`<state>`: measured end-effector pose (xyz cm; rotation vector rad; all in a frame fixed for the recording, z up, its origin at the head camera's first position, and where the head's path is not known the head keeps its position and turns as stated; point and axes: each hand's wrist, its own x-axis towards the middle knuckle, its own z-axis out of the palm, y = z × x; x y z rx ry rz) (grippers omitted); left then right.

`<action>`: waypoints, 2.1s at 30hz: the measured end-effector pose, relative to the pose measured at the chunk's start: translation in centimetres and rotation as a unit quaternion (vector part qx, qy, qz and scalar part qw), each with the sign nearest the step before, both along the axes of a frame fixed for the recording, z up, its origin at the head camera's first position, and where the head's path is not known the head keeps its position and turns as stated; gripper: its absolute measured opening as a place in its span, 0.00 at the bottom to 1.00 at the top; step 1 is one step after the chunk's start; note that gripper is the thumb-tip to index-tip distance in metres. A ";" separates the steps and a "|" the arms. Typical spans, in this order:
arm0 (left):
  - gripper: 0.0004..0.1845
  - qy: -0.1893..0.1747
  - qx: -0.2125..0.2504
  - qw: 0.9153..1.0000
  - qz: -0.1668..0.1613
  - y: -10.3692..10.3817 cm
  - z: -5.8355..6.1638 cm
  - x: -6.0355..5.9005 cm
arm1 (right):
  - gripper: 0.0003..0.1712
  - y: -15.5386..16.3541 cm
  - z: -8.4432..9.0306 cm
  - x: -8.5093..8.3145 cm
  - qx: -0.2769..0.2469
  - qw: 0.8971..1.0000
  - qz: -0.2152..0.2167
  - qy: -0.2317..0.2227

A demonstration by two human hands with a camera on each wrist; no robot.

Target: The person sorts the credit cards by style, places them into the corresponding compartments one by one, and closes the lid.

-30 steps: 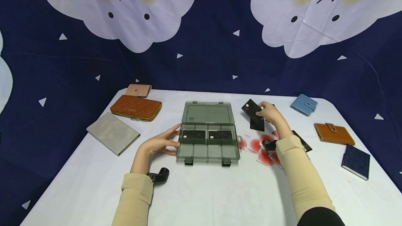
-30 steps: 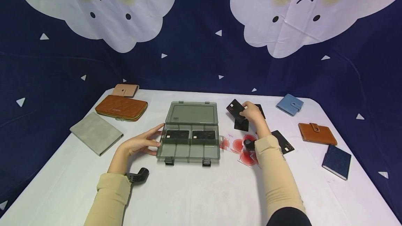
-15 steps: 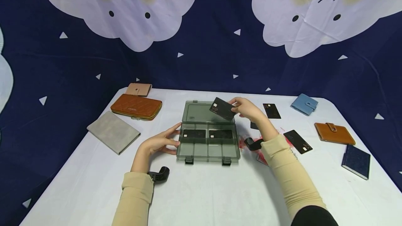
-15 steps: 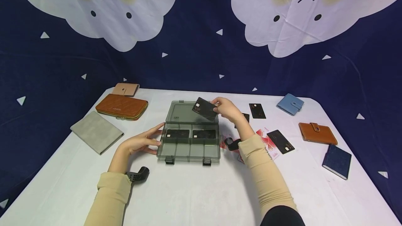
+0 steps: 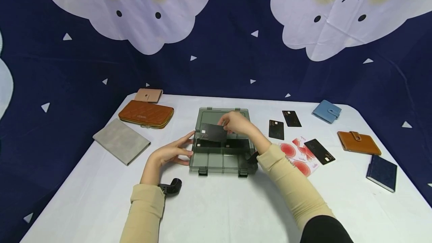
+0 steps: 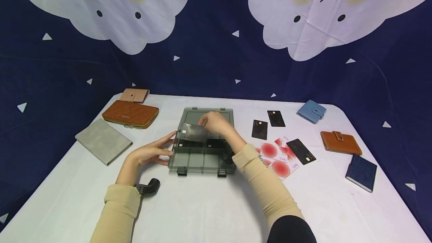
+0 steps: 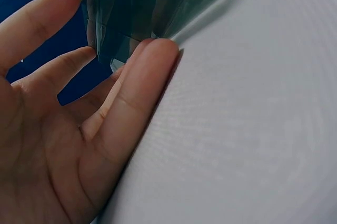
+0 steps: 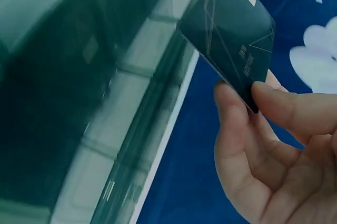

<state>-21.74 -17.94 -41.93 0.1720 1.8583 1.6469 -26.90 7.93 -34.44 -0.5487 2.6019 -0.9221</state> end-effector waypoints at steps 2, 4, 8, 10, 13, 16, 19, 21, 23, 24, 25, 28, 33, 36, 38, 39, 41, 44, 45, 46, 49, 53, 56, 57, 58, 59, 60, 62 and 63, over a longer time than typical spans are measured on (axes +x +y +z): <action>0.45 0.000 0.000 1.000 -0.001 0.0 0.1 -0.1 | 0.14 -0.6 -0.1 0.0 0.021 1.000 0.012 0.009; 0.45 0.000 0.001 1.000 -0.004 0.1 0.1 -0.1 | 0.14 -1.3 0.3 0.5 0.051 0.999 0.012 0.013; 0.45 0.000 0.003 1.000 -0.008 0.1 0.1 -0.2 | 0.10 -2.0 -0.1 0.9 0.078 0.996 0.017 0.036; 0.45 -0.002 0.003 1.000 -0.006 0.1 0.1 -0.2 | 0.08 -2.2 -0.4 1.1 0.078 0.996 0.019 0.036; 0.46 -0.002 -0.001 1.000 -0.003 0.2 0.1 -0.2 | 0.09 -2.5 -0.8 1.2 0.074 0.997 0.024 0.022; 0.46 -0.002 0.000 1.000 -0.001 0.2 0.0 -0.1 | 0.11 -2.6 -0.9 1.5 0.098 0.994 0.044 -0.003; 0.45 -0.001 0.001 1.000 -0.001 0.2 0.1 -0.1 | 0.17 -2.7 -0.9 1.8 0.149 0.985 0.078 -0.038; 0.45 -0.001 0.001 1.000 0.000 0.2 0.1 -0.1 | 0.22 -2.7 -0.9 1.9 0.173 0.979 0.093 -0.053; 0.45 0.001 0.001 1.000 0.000 0.1 0.1 0.0 | 0.23 -2.6 -0.9 2.0 0.175 0.979 0.089 -0.056; 0.45 0.002 0.001 1.000 0.000 0.1 0.1 0.0 | 0.23 -2.6 -1.0 2.0 0.172 0.980 0.085 -0.051; 0.45 0.002 0.001 1.000 0.001 0.1 0.1 0.0 | 0.22 -2.6 -1.0 1.9 0.168 0.982 0.081 -0.045; 0.45 0.002 0.002 1.000 0.001 0.1 0.1 0.0 | 0.21 -2.5 -1.1 1.8 0.161 0.984 0.075 -0.035; 0.45 0.001 0.003 1.000 0.003 0.1 0.1 0.1 | 0.24 -2.4 -1.2 1.8 0.158 0.982 0.085 -0.052; 0.45 0.001 0.006 1.000 0.003 0.1 0.1 0.1 | 0.24 -2.0 -0.9 1.8 0.136 0.986 0.083 -0.050; 0.45 0.001 0.007 1.000 0.004 0.0 0.1 0.1 | 0.23 -1.3 -0.5 1.7 0.117 0.989 0.080 -0.032; 0.45 0.002 0.008 1.000 0.004 0.0 0.1 0.1 | 0.22 -0.8 -0.4 1.6 0.102 0.992 0.073 -0.024; 0.45 0.002 0.008 1.000 0.003 0.0 0.0 0.1 | 0.21 0.3 0.0 1.3 0.073 0.996 0.054 -0.005; 0.46 0.002 0.010 1.000 0.001 0.0 0.1 0.1 | 0.19 2.6 0.2 0.6 0.024 1.000 0.006 0.015; 0.46 0.001 0.011 1.000 0.000 0.0 0.1 0.1 | 0.19 3.5 0.1 0.4 0.009 1.000 -0.017 0.017; 0.46 0.001 0.012 1.000 0.000 0.0 0.1 0.1 | 0.18 4.4 0.0 0.2 0.002 0.999 -0.039 0.026; 0.46 -0.002 0.013 1.000 0.000 0.0 0.1 0.2 | 0.17 7.2 -0.6 -0.7 0.017 0.993 -0.108 0.049; 0.46 0.001 0.011 1.000 0.001 0.0 0.1 0.2 | 0.21 10.7 -1.8 -1.6 0.104 0.976 -0.186 0.039; 0.46 0.004 0.009 1.000 0.001 0.0 0.1 0.2 | 0.35 12.4 -2.4 -1.8 0.171 0.958 -0.231 -0.012; 0.46 0.004 0.009 1.000 0.001 0.0 0.1 0.2 | 0.41 12.7 -2.5 -1.8 0.188 0.951 -0.245 -0.032; 0.46 0.004 0.009 1.000 0.001 0.0 0.1 0.2 | 0.46 13.0 -2.5 -1.8 0.203 0.944 -0.255 -0.050; 0.46 0.004 0.008 1.000 0.001 0.0 0.1 0.2 | 0.52 13.2 -2.6 -1.8 0.216 0.938 -0.263 -0.066; 0.46 0.003 0.008 1.000 0.002 0.0 0.1 0.2 | 0.56 13.4 -2.6 -1.8 0.226 0.933 -0.269 -0.081; 0.45 0.003 0.009 1.000 0.002 0.0 0.1 0.2 | 0.59 13.6 -2.7 -1.8 0.237 0.927 -0.271 -0.104; 0.45 0.003 0.009 1.000 0.001 0.0 0.1 0.2 | 0.60 13.7 -2.8 -1.8 0.239 0.926 -0.271 -0.111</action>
